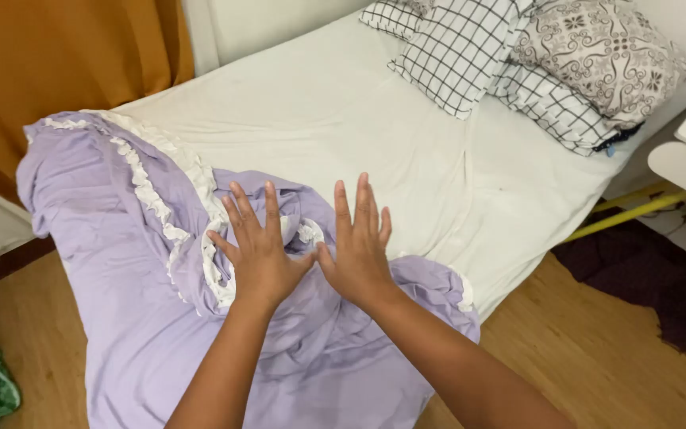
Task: The person folds a light purple bedsheet with white ruffled edges on a white bed. They gather the fabric, align the edges, and fold it into a compact bundle by hand.
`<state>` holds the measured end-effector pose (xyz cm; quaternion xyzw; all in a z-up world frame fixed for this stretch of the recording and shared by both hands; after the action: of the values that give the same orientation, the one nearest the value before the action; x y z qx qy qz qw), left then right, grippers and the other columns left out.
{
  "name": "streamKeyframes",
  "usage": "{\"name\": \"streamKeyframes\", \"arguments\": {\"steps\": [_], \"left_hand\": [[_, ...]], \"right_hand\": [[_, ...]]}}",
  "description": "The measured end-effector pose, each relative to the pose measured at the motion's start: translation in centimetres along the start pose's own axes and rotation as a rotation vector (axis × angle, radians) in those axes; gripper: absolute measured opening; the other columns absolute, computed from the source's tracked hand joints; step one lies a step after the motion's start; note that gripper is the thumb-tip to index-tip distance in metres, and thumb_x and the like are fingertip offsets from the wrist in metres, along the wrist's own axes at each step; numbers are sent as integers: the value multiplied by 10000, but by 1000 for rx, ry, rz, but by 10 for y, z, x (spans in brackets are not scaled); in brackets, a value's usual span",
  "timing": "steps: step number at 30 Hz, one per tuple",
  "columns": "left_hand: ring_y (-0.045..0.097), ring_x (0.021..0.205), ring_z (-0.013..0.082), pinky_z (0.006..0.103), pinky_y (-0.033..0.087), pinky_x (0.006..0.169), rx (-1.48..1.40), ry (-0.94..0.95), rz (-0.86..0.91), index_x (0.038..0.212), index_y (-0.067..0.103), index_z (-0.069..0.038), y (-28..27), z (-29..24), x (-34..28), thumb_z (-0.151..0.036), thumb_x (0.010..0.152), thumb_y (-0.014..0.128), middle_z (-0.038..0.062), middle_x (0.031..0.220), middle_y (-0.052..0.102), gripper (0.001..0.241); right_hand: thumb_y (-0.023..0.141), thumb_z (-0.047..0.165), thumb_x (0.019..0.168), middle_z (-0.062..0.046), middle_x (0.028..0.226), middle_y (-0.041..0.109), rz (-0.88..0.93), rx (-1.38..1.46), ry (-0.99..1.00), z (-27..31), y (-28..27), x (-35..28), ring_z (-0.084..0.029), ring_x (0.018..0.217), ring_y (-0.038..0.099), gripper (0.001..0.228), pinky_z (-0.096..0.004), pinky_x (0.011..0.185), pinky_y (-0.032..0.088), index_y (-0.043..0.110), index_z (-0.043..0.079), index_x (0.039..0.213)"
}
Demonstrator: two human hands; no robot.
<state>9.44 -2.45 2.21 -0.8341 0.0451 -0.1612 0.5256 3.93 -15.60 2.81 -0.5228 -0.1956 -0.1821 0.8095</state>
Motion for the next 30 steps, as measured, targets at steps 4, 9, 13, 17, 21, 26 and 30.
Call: {"name": "streamKeyframes", "arguments": {"steps": [4, 9, 13, 17, 21, 26, 30], "left_hand": [[-140, 1544, 430, 836, 13, 1078, -1, -14, 24, 1622, 34, -167, 34, 34, 13, -497, 651, 904, 253, 1658, -152, 1345], [-165, 1540, 466, 850, 2, 1071, 30, -86, 56, 1627, -36, -138, 66, 71, 16, -517, 598, 917, 259, 1662, -170, 1453], [-156, 1548, 466, 858, 11, 1060, 26, -77, 29, 1628, -41, -131, 83, 87, 15, -541, 592, 912, 260, 1663, -165, 1466], [-140, 1551, 453, 849, 10, 1075, 63, -137, 93, 1637, -44, -163, 107, 110, 16, -570, 568, 916, 236, 1679, -170, 1493], [-165, 1551, 433, 816, -7, 1102, 127, -227, 291, 1605, -77, -179, 131, 132, 12, -649, 565, 912, 218, 1671, -185, 1510], [123, 1505, 401, 693, 204, 1110, 121, -272, 344, 1536, 238, -124, 161, 149, 5, -549, 677, 866, 194, 1633, 74, 1145], [510, 1291, 379, 580, 469, 974, 104, -217, 335, 1303, 549, -80, 204, 157, 13, -288, 883, 715, 115, 1402, 555, 497]], "right_hand": [[762, 211, 820, -322, 1654, -31, -24, 11, 15, 1, 36, 5, -465, 1549, 97, 1076, -731, 1128, 146, 48, 54, 1611], [792, 212, 813, -314, 1663, -35, 3, -28, 57, -9, 74, 3, -453, 1546, 116, 1126, -735, 1123, 159, 18, 84, 1621], [816, 234, 780, -311, 1653, -50, 51, -34, 89, -14, 98, -4, -448, 1544, 100, 1170, -735, 1122, 148, 1, 98, 1608], [818, 250, 787, -302, 1653, -59, 133, -49, 142, -21, 122, -10, -444, 1545, 71, 1169, -725, 1131, 132, -3, 97, 1605], [817, 271, 795, -297, 1651, -61, 174, -58, 184, -27, 134, -13, -441, 1540, 65, 1165, -715, 1137, 122, -2, 102, 1606], [815, 270, 795, -296, 1652, -59, 184, -63, 193, -30, 132, -16, -446, 1541, 67, 1164, -713, 1138, 126, -1, 98, 1607], [817, 263, 788, -297, 1644, -53, 200, -53, 191, -31, 124, -15, -450, 1535, 76, 1160, -708, 1139, 135, 4, 96, 1598]]}}
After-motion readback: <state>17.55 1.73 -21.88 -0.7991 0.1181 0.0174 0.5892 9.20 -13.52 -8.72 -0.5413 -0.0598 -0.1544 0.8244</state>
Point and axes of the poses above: each hand's wrist, its own x-axis towards the middle knuckle, its own y-axis out of the palm, z = x × y, the point moved 10 cm from there along x, towards the middle knuckle
